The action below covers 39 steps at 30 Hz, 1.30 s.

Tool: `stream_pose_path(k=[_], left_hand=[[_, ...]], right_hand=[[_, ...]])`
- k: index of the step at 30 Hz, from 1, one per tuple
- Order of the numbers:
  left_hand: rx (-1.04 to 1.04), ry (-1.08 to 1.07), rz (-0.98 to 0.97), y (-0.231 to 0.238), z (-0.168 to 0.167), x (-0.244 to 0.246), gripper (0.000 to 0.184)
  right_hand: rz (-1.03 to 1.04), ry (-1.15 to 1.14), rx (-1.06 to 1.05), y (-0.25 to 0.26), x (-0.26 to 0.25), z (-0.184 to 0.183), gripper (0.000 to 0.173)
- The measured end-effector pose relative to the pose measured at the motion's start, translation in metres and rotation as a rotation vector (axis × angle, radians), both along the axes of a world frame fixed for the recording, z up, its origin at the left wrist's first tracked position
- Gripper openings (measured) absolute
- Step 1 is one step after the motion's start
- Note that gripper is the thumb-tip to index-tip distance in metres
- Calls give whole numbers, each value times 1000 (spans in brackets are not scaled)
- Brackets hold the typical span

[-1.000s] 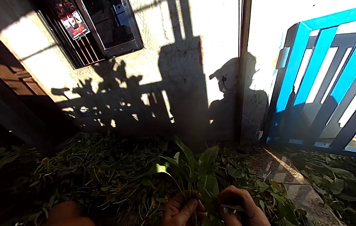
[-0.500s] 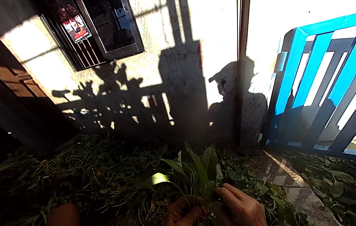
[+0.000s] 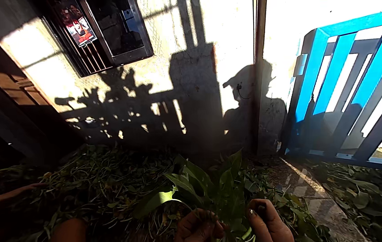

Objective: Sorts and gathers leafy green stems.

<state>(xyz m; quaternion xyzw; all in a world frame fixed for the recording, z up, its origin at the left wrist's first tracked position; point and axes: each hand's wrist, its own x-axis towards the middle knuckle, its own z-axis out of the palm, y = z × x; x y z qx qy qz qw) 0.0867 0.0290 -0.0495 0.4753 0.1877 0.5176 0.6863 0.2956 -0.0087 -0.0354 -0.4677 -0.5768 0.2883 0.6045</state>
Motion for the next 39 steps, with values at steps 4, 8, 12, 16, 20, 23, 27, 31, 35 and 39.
stream_pose_path(k=[4,8,12,16,20,23,27,31,35,39], left_hand=[[-143,8,103,0,6,4,21],[-198,20,150,0,7,7,20],[-292,-32,287,4,10,9,21],[-331,-123,396,8,17,6,22],[-323,-13,545,12,19,3,22],[-457,105,654,17,19,3,19],[-772,120,416,13,16,15,16],[-804,90,215,5,2,35,12],[-804,93,213,7,-2,38,8],[-766,164,208,-1,-13,43,12]], right_hand=[[122,-195,-168,-8,-15,-45,34],[124,-401,-107,-15,-41,-80,39],[35,-505,-10,-10,-51,-94,42],[-153,-586,67,-7,-48,-107,30],[-162,-623,144,1,-34,-108,19],[-116,-334,198,-3,-26,-88,17],[-158,-35,301,-6,-30,-48,16],[-169,205,351,5,-42,-27,15],[-192,153,337,17,-46,-28,17],[106,116,200,25,-39,-30,27]])
